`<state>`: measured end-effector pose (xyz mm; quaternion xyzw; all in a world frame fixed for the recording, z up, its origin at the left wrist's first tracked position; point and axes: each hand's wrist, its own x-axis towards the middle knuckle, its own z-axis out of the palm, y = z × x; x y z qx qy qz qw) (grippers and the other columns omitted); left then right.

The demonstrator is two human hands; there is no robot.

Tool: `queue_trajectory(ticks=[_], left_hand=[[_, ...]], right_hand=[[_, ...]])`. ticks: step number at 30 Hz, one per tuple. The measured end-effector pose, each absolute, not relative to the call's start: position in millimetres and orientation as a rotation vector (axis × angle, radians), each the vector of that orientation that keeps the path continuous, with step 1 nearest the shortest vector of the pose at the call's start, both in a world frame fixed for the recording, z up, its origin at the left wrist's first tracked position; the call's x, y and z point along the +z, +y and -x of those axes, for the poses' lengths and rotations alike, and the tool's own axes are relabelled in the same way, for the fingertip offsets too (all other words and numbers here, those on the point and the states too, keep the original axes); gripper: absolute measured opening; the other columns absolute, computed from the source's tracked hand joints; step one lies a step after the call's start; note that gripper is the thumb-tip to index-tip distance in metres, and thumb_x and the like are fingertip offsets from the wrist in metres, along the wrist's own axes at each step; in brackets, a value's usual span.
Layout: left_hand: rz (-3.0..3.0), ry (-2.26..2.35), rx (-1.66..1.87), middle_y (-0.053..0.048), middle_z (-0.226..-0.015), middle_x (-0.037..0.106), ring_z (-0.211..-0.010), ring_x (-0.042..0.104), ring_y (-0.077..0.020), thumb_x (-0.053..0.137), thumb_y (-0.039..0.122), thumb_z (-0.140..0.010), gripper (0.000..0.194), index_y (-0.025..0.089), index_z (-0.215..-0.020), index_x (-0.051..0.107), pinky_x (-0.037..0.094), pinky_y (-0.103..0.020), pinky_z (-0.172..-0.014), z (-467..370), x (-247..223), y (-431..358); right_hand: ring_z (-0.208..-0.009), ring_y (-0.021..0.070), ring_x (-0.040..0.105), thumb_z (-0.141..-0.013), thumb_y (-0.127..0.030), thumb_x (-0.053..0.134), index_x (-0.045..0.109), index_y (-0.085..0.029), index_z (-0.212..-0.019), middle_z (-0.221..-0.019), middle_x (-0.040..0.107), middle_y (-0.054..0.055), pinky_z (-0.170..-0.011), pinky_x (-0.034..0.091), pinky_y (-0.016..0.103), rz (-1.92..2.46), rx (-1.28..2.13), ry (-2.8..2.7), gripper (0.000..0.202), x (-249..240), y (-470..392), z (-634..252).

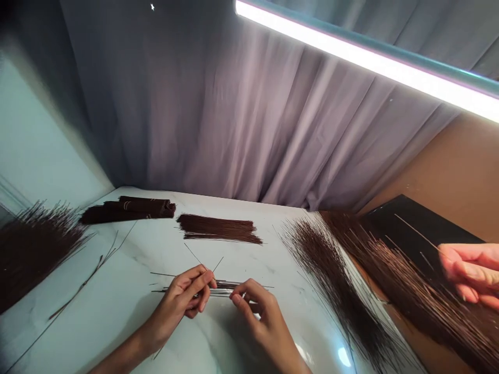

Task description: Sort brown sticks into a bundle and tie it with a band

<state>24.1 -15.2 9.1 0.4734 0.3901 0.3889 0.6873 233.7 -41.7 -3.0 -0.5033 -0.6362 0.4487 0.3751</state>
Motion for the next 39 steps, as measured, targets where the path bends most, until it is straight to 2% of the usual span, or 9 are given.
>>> queue_trajectory(ticks=[9,14,27,33,36,39], left_hand=[[-1.209,0.953,0.885,0.006,-0.057,0.046,-0.052,0.029,-0.0082,0.054,0.057,-0.097,0.040,0.019,-0.084,0.058,0.022,-0.020,-0.047,-25.0,7.3,-14.1],[-1.208,0.994,0.886,0.005,-0.059,0.047,-0.054,0.033,-0.0092,0.053,0.056,-0.097,0.041,0.018,-0.084,0.060,0.025,-0.020,-0.048,-24.3,9.3,-13.8],[-1.191,0.991,0.904,0.005,-0.057,0.049,-0.051,0.033,-0.0087,0.053,0.059,-0.096,0.044,0.018,-0.082,0.062,0.023,-0.021,-0.048,-24.3,3.1,-11.0],[-1.291,0.892,0.795,0.005,-0.055,0.050,-0.050,0.030,-0.0093,0.052,0.053,-0.097,0.040,0.018,-0.082,0.061,0.021,-0.023,-0.048,-25.0,7.3,-22.5],[-1.360,0.814,0.614,0.003,-0.055,0.054,-0.052,0.034,-0.0108,0.052,0.049,-0.098,0.037,0.019,-0.079,0.061,0.023,-0.024,-0.051,-27.5,12.8,-28.8],[-1.399,0.860,0.673,0.003,-0.057,0.052,-0.054,0.037,-0.0115,0.052,0.050,-0.098,0.040,0.019,-0.074,0.059,0.025,-0.024,-0.052,-27.4,18.7,-22.4]], right_hand=[[-0.076,0.0162,0.057,-0.099,-0.050,0.053,0.067,-0.020,-0.090,-0.084,0.064,0.003,-0.063,0.047,0.024,1.284,1.074,-1.677,0.035,-5.1,-45.0,-226.3],[-0.070,0.0150,0.055,-0.100,-0.050,0.052,0.067,-0.020,-0.089,-0.082,0.064,0.003,-0.061,0.048,0.023,1.304,0.967,-1.709,0.035,-6.6,-45.3,-226.1],[-0.073,0.0159,0.057,-0.100,-0.051,0.050,0.065,-0.020,-0.089,-0.083,0.064,0.004,-0.064,0.051,0.024,1.298,0.989,-1.672,0.035,-6.4,-53.3,-221.8],[-0.073,0.0169,0.059,-0.099,-0.051,0.052,0.066,-0.019,-0.086,-0.081,0.066,0.004,-0.061,0.049,0.025,1.303,1.037,-1.713,0.037,-1.9,-33.7,-232.4],[-0.073,0.0175,0.060,-0.100,-0.046,0.053,0.067,-0.020,-0.084,-0.079,0.066,0.003,-0.065,0.049,0.027,1.225,0.905,-1.869,0.034,30.0,-15.3,-235.6],[-0.077,0.0188,0.061,-0.103,-0.034,0.048,0.069,-0.023,-0.091,-0.085,0.066,0.006,-0.071,0.050,0.030,1.129,0.586,-2.054,0.026,48.7,-22.8,-227.8]])
